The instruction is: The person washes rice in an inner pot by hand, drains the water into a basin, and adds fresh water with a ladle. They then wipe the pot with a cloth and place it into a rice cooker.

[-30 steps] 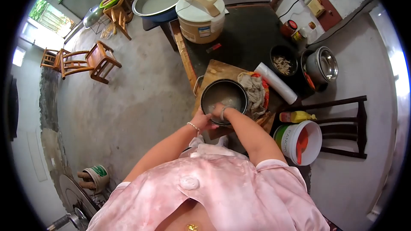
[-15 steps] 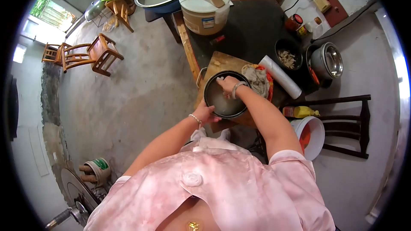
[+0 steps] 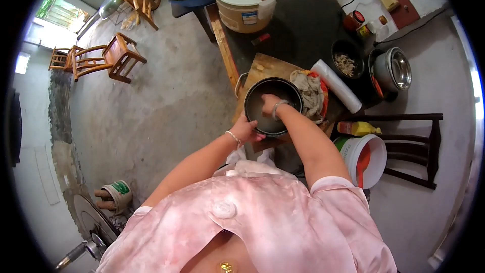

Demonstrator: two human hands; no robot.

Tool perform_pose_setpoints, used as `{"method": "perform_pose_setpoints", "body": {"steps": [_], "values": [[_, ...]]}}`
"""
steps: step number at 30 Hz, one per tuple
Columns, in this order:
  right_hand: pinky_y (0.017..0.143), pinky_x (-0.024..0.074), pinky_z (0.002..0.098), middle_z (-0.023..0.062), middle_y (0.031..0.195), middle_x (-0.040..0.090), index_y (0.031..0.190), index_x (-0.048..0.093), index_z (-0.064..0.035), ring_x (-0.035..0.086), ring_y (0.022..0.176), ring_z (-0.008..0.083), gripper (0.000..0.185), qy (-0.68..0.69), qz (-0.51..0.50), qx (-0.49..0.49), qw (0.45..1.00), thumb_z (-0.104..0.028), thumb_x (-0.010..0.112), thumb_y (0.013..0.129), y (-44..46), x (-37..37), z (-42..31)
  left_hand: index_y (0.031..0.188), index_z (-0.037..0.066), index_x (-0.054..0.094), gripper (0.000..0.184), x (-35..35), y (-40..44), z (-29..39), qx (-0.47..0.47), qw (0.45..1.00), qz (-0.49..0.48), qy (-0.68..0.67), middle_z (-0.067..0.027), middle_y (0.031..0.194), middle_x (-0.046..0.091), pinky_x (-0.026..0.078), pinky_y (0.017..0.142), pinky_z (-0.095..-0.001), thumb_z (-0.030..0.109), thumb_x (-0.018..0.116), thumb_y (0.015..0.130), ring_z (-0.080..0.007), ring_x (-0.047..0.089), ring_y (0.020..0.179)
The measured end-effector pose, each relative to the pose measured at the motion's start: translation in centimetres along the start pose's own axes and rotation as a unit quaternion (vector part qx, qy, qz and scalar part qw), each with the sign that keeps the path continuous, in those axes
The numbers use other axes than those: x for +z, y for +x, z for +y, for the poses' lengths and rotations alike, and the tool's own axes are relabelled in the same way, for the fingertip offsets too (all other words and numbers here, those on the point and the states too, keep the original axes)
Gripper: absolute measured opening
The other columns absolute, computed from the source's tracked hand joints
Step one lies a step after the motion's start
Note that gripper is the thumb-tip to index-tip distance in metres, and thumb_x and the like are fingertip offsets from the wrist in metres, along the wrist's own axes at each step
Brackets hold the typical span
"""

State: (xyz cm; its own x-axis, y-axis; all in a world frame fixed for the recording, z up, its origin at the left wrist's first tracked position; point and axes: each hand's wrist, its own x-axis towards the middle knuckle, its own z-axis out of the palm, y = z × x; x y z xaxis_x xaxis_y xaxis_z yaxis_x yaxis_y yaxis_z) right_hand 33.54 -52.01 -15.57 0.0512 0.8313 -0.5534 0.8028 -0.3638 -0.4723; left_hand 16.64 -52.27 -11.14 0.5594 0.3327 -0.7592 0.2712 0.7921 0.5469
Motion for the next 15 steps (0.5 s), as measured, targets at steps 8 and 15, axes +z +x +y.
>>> {"method": "perform_pose_setpoints", "body": {"steps": [8,15], "values": [[0.072,0.0443,0.0338,0.0165,0.093,0.061,0.098,0.057,-0.0029,0.058,0.085,0.0278,0.044,0.105,-0.145,-0.036,0.983,-0.015,0.067,0.057,-0.8,3.2,0.2,0.123,0.018,0.019,0.043,0.0,0.6,-0.4,0.014,1.0,0.008,-0.001,-0.0176,0.097,0.053,0.055,0.048,-0.0324,0.003,0.037,0.087,-0.0298,0.063,0.063],[0.066,0.0461,0.0378,0.0176,0.079,0.062,0.082,0.064,-0.0046,0.06,0.076,0.0305,0.022,-0.011,-0.072,-0.08,0.994,-0.014,0.061,0.063,-1.9,2.5,1.1,0.123,0.017,0.019,0.044,0.1,0.5,0.1,0.019,1.0,0.008,0.012,-0.0203,0.102,0.05,0.055,0.047,-0.034,0.002,0.037,0.086,-0.0333,0.062,0.064]]}}
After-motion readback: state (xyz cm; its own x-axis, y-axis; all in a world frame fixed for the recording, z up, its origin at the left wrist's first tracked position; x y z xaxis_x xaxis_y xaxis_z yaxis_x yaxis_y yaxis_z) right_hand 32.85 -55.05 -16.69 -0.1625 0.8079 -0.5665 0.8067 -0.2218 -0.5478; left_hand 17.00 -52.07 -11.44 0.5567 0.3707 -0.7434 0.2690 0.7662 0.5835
